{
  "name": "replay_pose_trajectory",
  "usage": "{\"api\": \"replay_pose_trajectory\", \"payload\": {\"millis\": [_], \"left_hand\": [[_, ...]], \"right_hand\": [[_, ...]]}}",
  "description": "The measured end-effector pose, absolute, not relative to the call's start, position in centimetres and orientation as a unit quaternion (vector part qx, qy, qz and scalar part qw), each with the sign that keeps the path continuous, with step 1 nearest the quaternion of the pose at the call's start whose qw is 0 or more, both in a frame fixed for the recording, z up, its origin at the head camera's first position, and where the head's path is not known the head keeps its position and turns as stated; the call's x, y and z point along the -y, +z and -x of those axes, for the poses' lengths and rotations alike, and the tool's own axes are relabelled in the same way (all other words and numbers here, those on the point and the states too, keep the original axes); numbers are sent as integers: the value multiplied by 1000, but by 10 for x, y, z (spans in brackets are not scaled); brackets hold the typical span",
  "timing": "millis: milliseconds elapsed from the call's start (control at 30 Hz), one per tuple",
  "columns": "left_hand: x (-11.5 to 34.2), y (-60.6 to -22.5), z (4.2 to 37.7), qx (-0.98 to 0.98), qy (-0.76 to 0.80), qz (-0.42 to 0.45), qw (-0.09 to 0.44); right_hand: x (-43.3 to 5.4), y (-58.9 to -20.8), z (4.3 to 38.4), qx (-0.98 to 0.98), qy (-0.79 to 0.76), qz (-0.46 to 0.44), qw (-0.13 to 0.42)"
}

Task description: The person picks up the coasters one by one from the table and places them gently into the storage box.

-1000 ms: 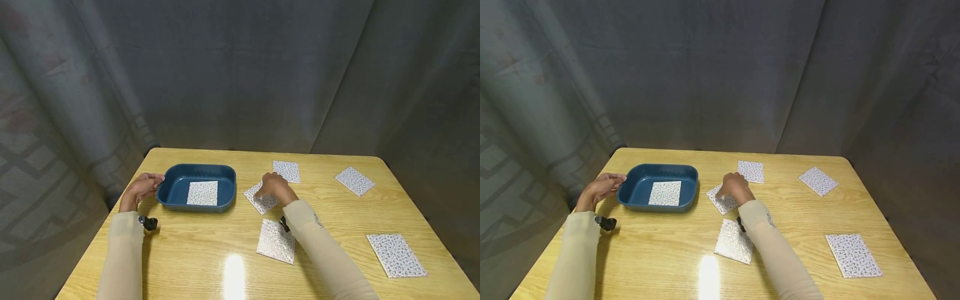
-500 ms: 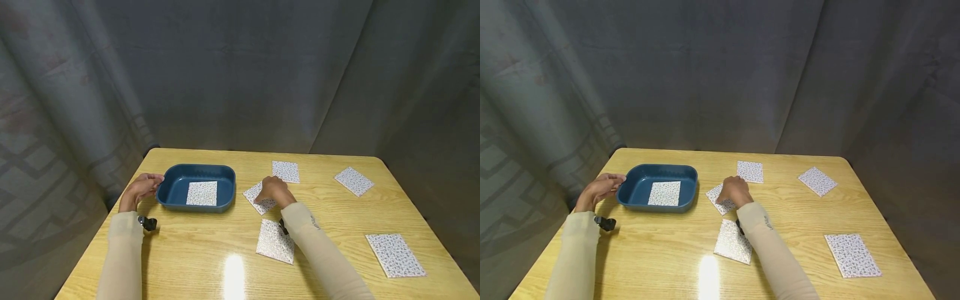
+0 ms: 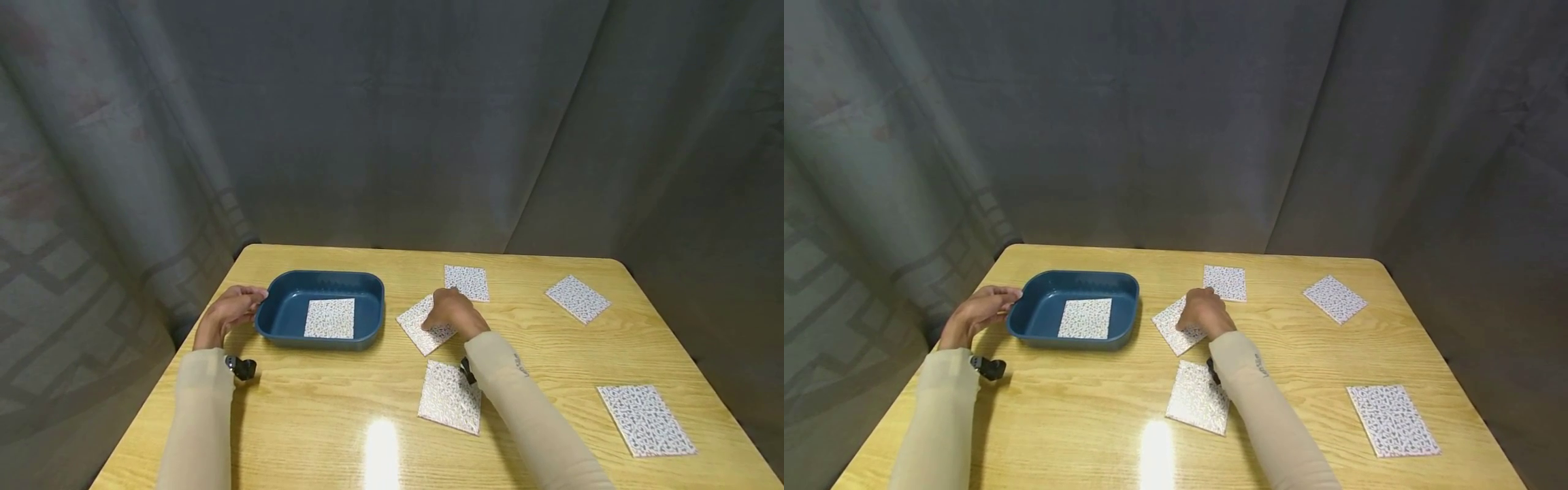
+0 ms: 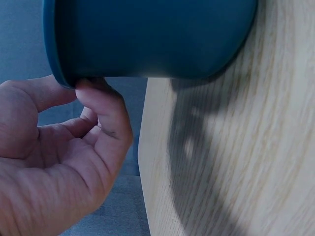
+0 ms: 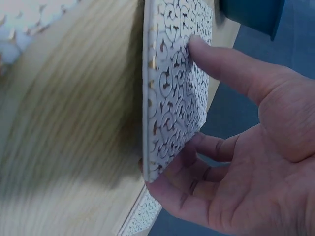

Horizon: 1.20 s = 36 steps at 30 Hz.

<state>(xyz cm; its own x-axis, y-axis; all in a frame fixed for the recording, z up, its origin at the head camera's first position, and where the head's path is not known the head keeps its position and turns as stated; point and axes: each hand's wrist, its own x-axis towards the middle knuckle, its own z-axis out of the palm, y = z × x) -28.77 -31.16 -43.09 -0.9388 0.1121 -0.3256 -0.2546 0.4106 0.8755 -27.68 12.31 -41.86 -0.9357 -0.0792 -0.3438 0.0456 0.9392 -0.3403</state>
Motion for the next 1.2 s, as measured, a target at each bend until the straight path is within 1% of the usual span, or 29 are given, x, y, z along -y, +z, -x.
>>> {"api": "replay_pose_trajectory", "payload": {"millis": [400,667,833,1000,1200], "left_hand": [[313,-434,288,-821,543,39,172],[312,-433,287,-820,544,36,171],[312,-433,287,-819,546,37,170],[312,-432,287,-819,547,38,172],[311,-431,287,-818,548,40,170]], "right_hand": [[-135,-405,282,-956,-227,42,184],[-140,-393,286,-938,-270,52,209],[-144,-389,287,-910,-333,66,239],[-147,-386,287,-880,-397,57,255],[-152,-383,289,-865,-432,40,252]]}}
